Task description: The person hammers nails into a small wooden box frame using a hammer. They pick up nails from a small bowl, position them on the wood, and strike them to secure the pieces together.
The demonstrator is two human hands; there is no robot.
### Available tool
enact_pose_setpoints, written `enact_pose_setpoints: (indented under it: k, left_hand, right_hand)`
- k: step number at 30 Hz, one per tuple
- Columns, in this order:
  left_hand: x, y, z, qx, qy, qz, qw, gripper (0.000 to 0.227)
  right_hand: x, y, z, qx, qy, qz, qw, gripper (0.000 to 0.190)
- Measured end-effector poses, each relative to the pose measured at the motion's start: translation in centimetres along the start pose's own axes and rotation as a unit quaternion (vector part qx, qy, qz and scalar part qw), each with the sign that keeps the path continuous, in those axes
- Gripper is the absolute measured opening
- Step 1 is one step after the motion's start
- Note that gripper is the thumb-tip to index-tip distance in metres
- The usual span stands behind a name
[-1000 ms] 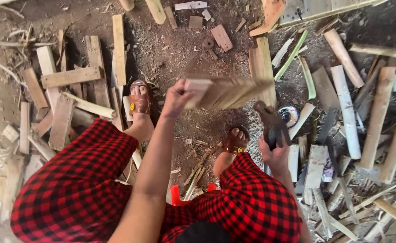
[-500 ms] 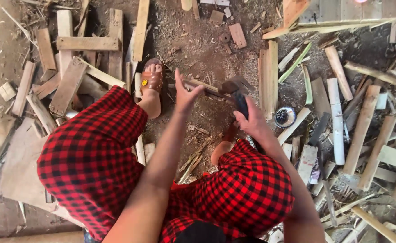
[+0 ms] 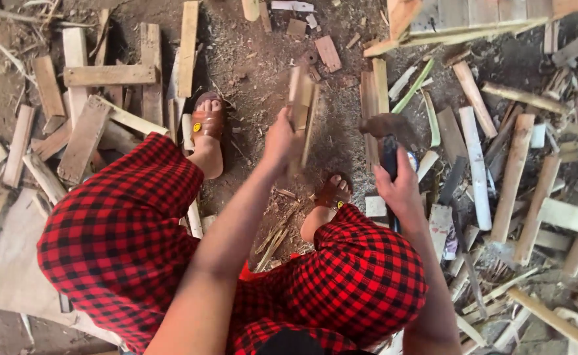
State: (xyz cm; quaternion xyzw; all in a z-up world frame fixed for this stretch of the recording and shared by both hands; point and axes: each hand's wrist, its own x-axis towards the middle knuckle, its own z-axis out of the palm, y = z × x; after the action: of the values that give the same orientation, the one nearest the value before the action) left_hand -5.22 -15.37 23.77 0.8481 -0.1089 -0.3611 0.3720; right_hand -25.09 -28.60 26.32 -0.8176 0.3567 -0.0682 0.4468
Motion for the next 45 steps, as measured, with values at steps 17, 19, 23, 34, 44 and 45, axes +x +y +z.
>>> enact_pose_setpoints:
  k: [17, 19, 23, 34, 44, 45]
  left_hand:
    - [2.1, -1.1, 5.2, 0.294, -0.046, 0.138, 0.945, 0.045]
    - [2.1, -0.9, 5.1, 0.294, -0.046, 0.14, 0.944, 0.043]
    - [2.4, -0.4, 4.7, 0.294, -0.064, 0.125, 0.945, 0.043]
    - [2.1, -0.1, 4.4, 0.3, -0.058, 0.134, 0.943, 0.049]
    - [2.8, -0.9, 4.5, 0.299, -0.079, 0.097, 0.946, 0.052]
    - [2.9, -1.7, 4.6, 0.285, -0.071, 0.136, 0.946, 0.047]
  right_hand:
    - [6.4, -3.7, 0.3, -0.033, 0.107, -0.137, 0.984, 0.043]
    - [6.9, -3.6, 0.9, -0.02, 0.097, -0.123, 0.987, 0.041]
    - [7.3, -4.5, 0.4, -0.101, -0.001, -0.001, 0.995, 0.051]
    - [8.4, -3.2, 1.0, -0.089, -0.001, -0.003, 0.996, 0.054]
    - [7.5, -4.4, 0.8, -0.021, 0.062, -0.143, 0.988, 0.048]
    - [7.6, -4.5, 1.4, -0.025, 0.016, -0.043, 0.999, 0.053]
